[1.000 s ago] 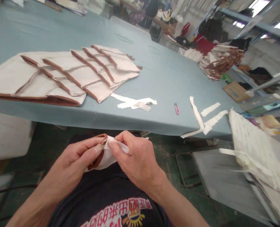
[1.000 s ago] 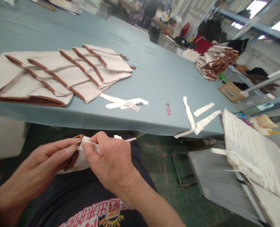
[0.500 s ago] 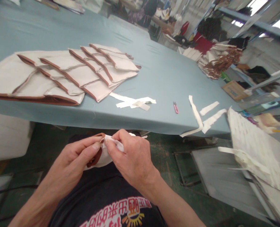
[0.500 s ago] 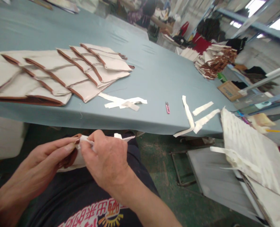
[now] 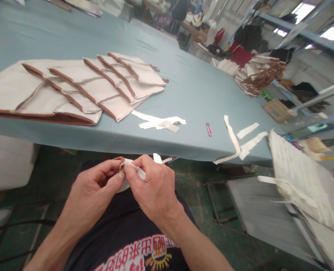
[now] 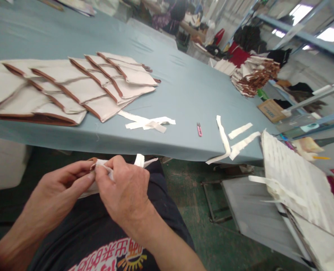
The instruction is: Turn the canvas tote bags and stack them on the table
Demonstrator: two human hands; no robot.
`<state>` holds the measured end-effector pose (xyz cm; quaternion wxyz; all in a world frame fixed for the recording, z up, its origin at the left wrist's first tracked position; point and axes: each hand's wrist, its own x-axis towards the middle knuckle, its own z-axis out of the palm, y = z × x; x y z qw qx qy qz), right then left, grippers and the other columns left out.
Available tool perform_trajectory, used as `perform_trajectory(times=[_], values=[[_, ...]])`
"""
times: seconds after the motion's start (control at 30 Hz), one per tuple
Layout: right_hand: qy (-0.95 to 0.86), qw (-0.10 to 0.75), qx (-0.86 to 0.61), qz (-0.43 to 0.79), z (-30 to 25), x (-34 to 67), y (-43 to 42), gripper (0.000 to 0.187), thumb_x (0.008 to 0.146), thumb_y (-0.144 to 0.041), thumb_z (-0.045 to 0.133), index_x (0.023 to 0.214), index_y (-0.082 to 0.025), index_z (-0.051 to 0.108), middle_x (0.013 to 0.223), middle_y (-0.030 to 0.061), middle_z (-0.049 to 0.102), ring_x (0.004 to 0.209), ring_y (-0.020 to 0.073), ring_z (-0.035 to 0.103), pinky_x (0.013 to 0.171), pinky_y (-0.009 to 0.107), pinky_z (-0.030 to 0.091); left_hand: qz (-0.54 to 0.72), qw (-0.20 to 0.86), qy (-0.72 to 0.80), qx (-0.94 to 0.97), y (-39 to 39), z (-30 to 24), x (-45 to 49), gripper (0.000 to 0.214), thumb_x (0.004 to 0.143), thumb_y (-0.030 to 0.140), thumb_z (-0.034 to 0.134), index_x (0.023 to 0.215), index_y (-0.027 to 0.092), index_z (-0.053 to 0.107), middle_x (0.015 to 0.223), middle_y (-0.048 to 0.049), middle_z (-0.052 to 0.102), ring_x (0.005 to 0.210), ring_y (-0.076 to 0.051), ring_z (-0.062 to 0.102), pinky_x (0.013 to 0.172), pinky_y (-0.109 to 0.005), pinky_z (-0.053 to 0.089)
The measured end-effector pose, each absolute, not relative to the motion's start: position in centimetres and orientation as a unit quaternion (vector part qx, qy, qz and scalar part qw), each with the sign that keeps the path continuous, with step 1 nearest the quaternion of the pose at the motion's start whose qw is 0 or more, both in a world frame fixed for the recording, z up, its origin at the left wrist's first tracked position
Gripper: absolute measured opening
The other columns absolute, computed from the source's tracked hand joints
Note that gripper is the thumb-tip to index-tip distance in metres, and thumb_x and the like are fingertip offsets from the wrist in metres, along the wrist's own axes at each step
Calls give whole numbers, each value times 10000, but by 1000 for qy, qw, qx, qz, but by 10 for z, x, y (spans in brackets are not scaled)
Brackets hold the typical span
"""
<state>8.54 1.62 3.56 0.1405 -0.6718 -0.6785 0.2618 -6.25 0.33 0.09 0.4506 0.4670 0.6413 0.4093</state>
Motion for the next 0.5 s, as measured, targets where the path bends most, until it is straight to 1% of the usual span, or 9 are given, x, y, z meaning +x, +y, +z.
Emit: perform_trajectory(times=[0.1, 0.17, 0.2, 0.23, 0.3, 0.37, 0.43, 0.5], values=[[-689, 130, -666, 255, 35, 86, 16, 230, 1056, -453, 754, 937, -261, 793, 920, 14, 890, 914, 238, 860, 702, 301, 412, 405, 441, 657, 459, 3, -5, -65, 325, 726, 515, 712, 794, 241, 874, 935, -75, 894, 949, -335, 809, 966, -417, 618], [-701, 114, -659, 246, 36, 86, 17, 229, 1061, -446, 748, 939, -258, 793, 931, 25, 891, 940, 249, 864, 705, 304, 413, 410, 433, 659, 457, 3, -7, -66, 308, 709, 512, 709, 748, 244, 856, 944, -78, 893, 981, -344, 797, 1030, -436, 589], [-708, 105, -655, 240, 37, 86, 17, 229, 1066, -442, 740, 944, -256, 795, 935, 32, 892, 945, 257, 864, 705, 309, 409, 410, 432, 660, 457, 3, -7, -66, 303, 704, 508, 709, 740, 244, 852, 941, -77, 892, 978, -343, 792, 1030, -436, 584], [-715, 97, -652, 234, 39, 86, 17, 230, 1074, -437, 727, 954, -255, 796, 938, 39, 892, 945, 265, 864, 704, 316, 403, 410, 433, 661, 455, 3, -7, -66, 304, 699, 507, 710, 742, 241, 852, 929, -76, 888, 958, -337, 787, 1001, -427, 590], [-727, 85, -643, 227, 42, 85, 17, 231, 1090, -428, 696, 983, -252, 800, 943, 50, 892, 931, 275, 861, 694, 328, 383, 408, 443, 667, 439, 3, -5, -66, 319, 685, 511, 722, 756, 231, 857, 880, -69, 874, 888, -315, 771, 884, -392, 603], [-733, 80, -636, 228, 45, 85, 17, 228, 1101, -411, 672, 1002, -253, 803, 941, 52, 891, 923, 276, 857, 682, 334, 358, 412, 454, 672, 415, 2, -4, -67, 328, 662, 508, 753, 765, 217, 862, 810, -51, 842, 828, -282, 741, 778, -342, 581], [-733, 79, -632, 237, 47, 85, 17, 219, 1102, -388, 666, 1000, -255, 808, 941, 46, 891, 929, 269, 854, 678, 334, 341, 415, 475, 664, 401, 0, -5, -71, 341, 661, 491, 791, 816, 200, 879, 693, -7, 756, 719, -221, 661, 671, -290, 520], [-731, 81, -630, 248, 47, 86, 17, 210, 1100, -373, 670, 1001, -256, 815, 954, 40, 895, 944, 259, 850, 682, 332, 334, 407, 513, 642, 398, -1, -9, -76, 380, 701, 461, 816, 942, 181, 902, 599, 46, 637, 604, -162, 527, 572, -257, 425]])
